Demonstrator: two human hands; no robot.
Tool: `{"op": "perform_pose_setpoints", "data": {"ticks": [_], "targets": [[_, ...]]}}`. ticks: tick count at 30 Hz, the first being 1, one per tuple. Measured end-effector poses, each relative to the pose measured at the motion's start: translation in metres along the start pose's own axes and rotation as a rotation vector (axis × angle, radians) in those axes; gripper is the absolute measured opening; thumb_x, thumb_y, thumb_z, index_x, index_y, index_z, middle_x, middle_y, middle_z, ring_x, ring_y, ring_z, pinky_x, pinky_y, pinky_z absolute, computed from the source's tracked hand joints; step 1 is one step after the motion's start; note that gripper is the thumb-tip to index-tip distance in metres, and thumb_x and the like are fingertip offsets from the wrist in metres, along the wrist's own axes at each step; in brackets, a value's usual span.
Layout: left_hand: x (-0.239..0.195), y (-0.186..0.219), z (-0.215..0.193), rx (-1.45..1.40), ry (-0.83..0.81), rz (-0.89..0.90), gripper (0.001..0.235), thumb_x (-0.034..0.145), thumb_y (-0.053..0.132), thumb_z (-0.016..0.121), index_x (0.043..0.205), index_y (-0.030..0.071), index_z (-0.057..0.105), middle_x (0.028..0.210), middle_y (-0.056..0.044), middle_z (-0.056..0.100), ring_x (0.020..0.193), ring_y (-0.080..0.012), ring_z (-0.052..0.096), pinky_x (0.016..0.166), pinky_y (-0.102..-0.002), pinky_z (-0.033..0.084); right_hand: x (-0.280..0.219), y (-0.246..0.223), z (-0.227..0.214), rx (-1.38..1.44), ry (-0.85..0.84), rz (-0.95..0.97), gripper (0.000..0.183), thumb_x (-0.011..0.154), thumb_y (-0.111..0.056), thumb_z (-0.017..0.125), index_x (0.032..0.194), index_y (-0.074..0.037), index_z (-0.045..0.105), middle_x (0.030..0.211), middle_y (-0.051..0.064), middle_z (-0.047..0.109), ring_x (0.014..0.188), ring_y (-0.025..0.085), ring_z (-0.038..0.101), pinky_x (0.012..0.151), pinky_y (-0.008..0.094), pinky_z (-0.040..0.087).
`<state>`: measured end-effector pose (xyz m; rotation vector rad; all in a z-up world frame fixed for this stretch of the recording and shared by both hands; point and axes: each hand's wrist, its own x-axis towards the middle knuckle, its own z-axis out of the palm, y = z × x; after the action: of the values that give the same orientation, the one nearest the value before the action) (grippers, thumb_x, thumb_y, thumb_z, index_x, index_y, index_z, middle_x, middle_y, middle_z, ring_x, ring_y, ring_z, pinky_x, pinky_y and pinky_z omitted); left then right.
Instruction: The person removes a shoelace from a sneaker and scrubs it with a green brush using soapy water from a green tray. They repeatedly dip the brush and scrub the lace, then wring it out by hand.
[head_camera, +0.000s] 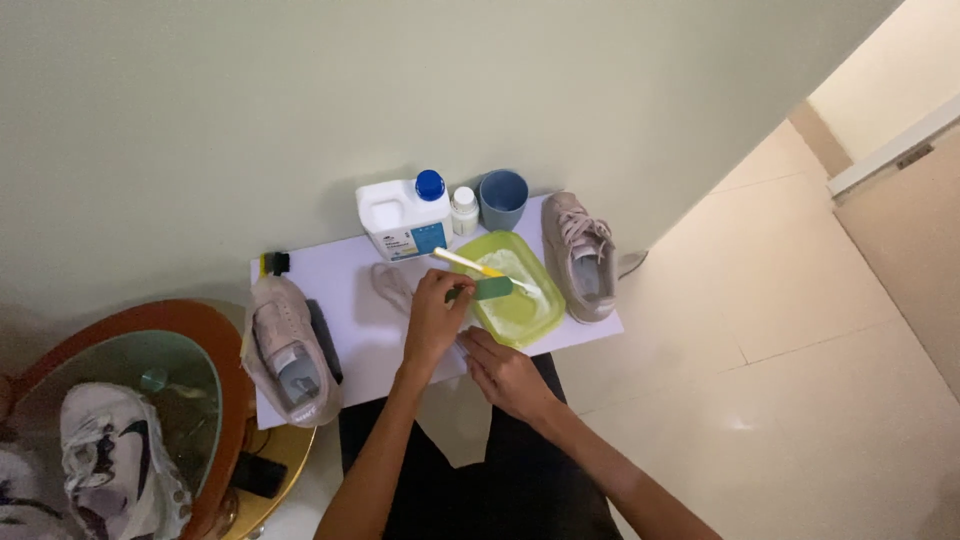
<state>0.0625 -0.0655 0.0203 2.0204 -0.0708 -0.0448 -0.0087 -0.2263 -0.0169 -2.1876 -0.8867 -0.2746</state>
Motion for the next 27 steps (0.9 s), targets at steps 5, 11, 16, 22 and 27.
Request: {"op": "perform_pose_setpoints", "data": {"ticks": [5, 11, 16, 22, 27], "targets": [[0.001, -0.007, 0.003, -0.104, 0.03, -0.019, 0.015, 0.1, 0.016, 0.065, 0.109, 0.01, 0.075, 0.111, -0.013, 0.063, 0.117, -0.0307, 0.061, 0.1, -0.044, 0.05, 0.009, -0.017, -0.009, 0.17, 0.021, 0.097, 0.037, 0.1, 0.0, 0.056, 0.136, 0.004, 0.062, 0.131, 0.025, 0.065, 0.119, 0.037, 0.066, 0.095, 0.042, 0.059], [-0.002, -0.005, -0.002, -0.201, 0.072, -0.067, 0.017, 0.102, 0.017, 0.065, 0.113, 0.01, 0.076, 0.11, -0.012, 0.064, 0.114, -0.0268, 0.061, 0.099, -0.044, 0.048, 0.012, -0.012, 0.006, 0.251, -0.012, 0.218, 0.042, 0.1, -0.001, 0.059, 0.141, 0.008, 0.055, 0.134, 0.03, 0.062, 0.122, 0.043, 0.064, 0.098, 0.049, 0.056], [-0.01, 0.016, -0.017, -0.234, 0.088, -0.086, 0.02, 0.1, 0.015, 0.065, 0.117, 0.006, 0.073, 0.109, -0.015, 0.064, 0.112, -0.029, 0.061, 0.099, -0.046, 0.048, 0.018, -0.011, 0.026, 0.06, -0.01, 0.166, 0.04, 0.101, -0.004, 0.063, 0.137, 0.011, 0.057, 0.131, 0.031, 0.062, 0.12, 0.042, 0.064, 0.097, 0.048, 0.058], [-0.033, -0.001, -0.035, -0.259, 0.287, -0.127, 0.027, 0.101, 0.023, 0.066, 0.124, 0.009, 0.069, 0.109, -0.015, 0.066, 0.109, -0.0274, 0.06, 0.098, -0.046, 0.047, 0.023, 0.005, 0.063, -0.166, 0.099, 0.042, 0.032, 0.099, -0.011, 0.068, 0.126, 0.006, 0.067, 0.114, 0.018, 0.062, 0.112, 0.035, 0.066, 0.095, 0.038, 0.059], [-0.058, -0.055, -0.044, -0.084, 0.433, -0.064, 0.024, 0.099, 0.023, 0.071, 0.113, 0.004, 0.071, 0.097, -0.022, 0.068, 0.1, -0.0403, 0.065, 0.088, -0.05, 0.051, 0.028, 0.01, 0.073, -0.234, 0.203, 0.008, 0.022, 0.097, -0.006, 0.069, 0.118, -0.002, 0.072, 0.103, 0.012, 0.066, 0.102, 0.028, 0.069, 0.087, 0.034, 0.06]]}}
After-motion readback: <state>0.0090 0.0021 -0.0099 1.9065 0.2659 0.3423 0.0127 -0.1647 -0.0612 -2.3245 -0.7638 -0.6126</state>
